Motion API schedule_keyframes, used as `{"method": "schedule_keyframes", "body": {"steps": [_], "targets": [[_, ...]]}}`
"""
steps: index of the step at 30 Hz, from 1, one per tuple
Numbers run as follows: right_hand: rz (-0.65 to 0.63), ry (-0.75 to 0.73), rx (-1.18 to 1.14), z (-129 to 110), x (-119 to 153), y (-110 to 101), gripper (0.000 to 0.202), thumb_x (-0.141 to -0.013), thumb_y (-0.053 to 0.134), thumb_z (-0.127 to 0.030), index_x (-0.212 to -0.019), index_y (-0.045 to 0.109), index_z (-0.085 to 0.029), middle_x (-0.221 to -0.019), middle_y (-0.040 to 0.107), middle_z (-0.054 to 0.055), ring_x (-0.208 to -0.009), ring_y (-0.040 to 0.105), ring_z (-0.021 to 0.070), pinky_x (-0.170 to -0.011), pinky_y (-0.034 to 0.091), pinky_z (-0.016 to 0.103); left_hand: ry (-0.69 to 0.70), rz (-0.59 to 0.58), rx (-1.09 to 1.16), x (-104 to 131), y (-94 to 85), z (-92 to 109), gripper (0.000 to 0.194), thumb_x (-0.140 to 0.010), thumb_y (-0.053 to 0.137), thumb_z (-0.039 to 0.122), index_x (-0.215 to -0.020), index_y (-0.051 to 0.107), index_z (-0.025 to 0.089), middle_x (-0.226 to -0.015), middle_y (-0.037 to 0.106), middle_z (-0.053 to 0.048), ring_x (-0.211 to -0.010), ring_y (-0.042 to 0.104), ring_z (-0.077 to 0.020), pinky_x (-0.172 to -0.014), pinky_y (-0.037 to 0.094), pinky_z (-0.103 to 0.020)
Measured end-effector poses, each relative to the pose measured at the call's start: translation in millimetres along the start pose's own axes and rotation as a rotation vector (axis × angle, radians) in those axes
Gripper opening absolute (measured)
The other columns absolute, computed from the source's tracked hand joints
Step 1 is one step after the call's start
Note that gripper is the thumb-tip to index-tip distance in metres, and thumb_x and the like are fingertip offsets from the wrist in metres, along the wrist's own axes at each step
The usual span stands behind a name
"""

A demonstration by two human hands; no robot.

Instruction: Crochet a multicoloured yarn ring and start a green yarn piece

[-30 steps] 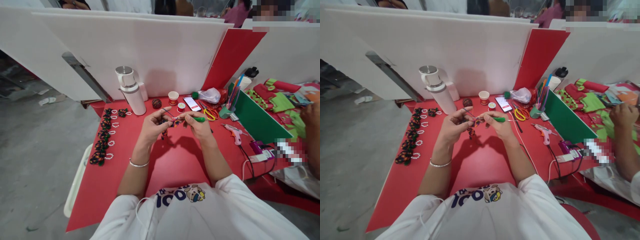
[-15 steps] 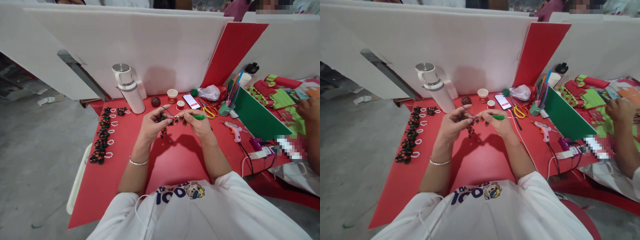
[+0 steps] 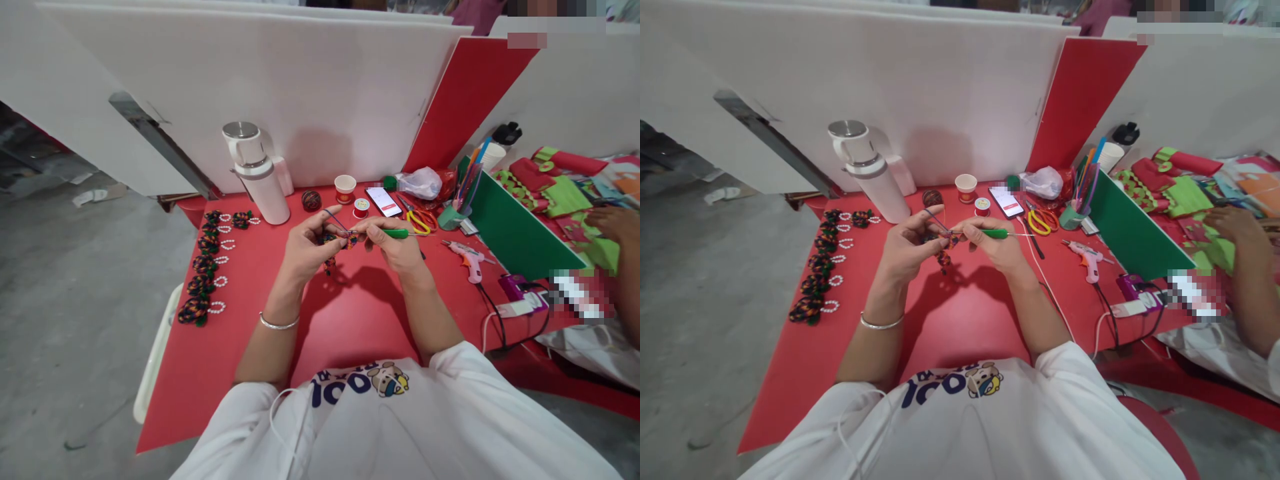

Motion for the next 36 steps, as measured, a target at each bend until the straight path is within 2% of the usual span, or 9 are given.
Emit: {"method": "schedule_keyframes", "body": {"steps": [8, 12, 20, 25, 29, 36], "targets": [[-0.018, -0.004, 0.018, -3, 0, -5, 0.036, -0.084, 0.085, -0.06, -0.091, 0.087, -0.026, -0.09, 0.084, 0.005, -0.075, 0.071, 0.0159, -0.057, 0.057, 0.027, -0.001, -0.008, -0.008, 1, -5.0, 7, 0.061, -0.062, 0.092, 0.017, -0.121, 0.081, 0.013, -0.077, 0.077, -0.003, -0.071, 0.071, -0.0156, -0.065, 0.054, -0.027], [-0.041, -0.017, 0.049, -7, 1, -5, 0.036, -0.085, 0.084, -0.06, -0.091, 0.087, -0.025, -0.091, 0.083, 0.005, -0.077, 0.071, 0.0164, -0.058, 0.057, 0.028, -0.012, -0.01, -0.017, -2, -8.7, 4, 0.061, -0.061, 0.093, 0.017, -0.121, 0.081, 0.014, -0.076, 0.075, -0.002, -0.07, 0.068, -0.0148, -0.069, 0.054, -0.029], [-0.084, -0.038, 0.094, -11, 2, -5, 0.029, -0.087, 0.084, -0.056, -0.093, 0.088, -0.027, -0.095, 0.084, 0.004, -0.079, 0.072, 0.0159, -0.06, 0.058, 0.027, -0.025, 0.03, -0.003, -3, -11.1, 2, 0.053, -0.062, 0.093, 0.019, -0.114, 0.084, 0.017, -0.073, 0.071, 0.001, -0.064, 0.061, -0.0113, -0.066, 0.051, -0.027], [-0.102, -0.056, 0.12, -11, 4, -7, 0.025, -0.091, 0.081, -0.052, -0.093, 0.088, -0.028, -0.098, 0.085, 0.004, -0.082, 0.074, 0.0166, -0.062, 0.06, 0.027, 0.013, 0.065, 0.007, -4, -13.5, 6, 0.051, -0.063, 0.091, 0.02, -0.114, 0.084, 0.019, -0.071, 0.069, 0.002, -0.064, 0.06, -0.0111, -0.064, 0.051, -0.026], [-0.063, -0.084, 0.128, -11, 4, -9, 0.025, -0.093, 0.079, -0.052, -0.097, 0.088, -0.029, -0.099, 0.085, 0.003, -0.08, 0.073, 0.0159, -0.063, 0.06, 0.028, 0.021, 0.056, 0.015, -4, -13.9, 7, 0.053, -0.065, 0.091, 0.02, -0.117, 0.083, 0.018, -0.072, 0.07, 0.001, -0.067, 0.063, -0.0126, -0.067, 0.052, -0.028], [-0.075, -0.109, 0.099, -7, 2, -5, 0.025, -0.093, 0.079, -0.051, -0.097, 0.087, -0.028, -0.097, 0.085, 0.004, -0.079, 0.073, 0.0153, -0.062, 0.06, 0.027, 0.005, 0.007, -0.025, -1, -7.6, 4, 0.06, -0.064, 0.094, 0.02, -0.123, 0.081, 0.016, -0.077, 0.072, -0.001, -0.07, 0.066, -0.0138, -0.07, 0.053, -0.028]]}}
Point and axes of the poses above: each hand's wrist, its own x-axis away from the middle knuckle, its own y-axis out of the palm, z = x × y, the point moved 6 cm from there along -x, towards the middle knuckle
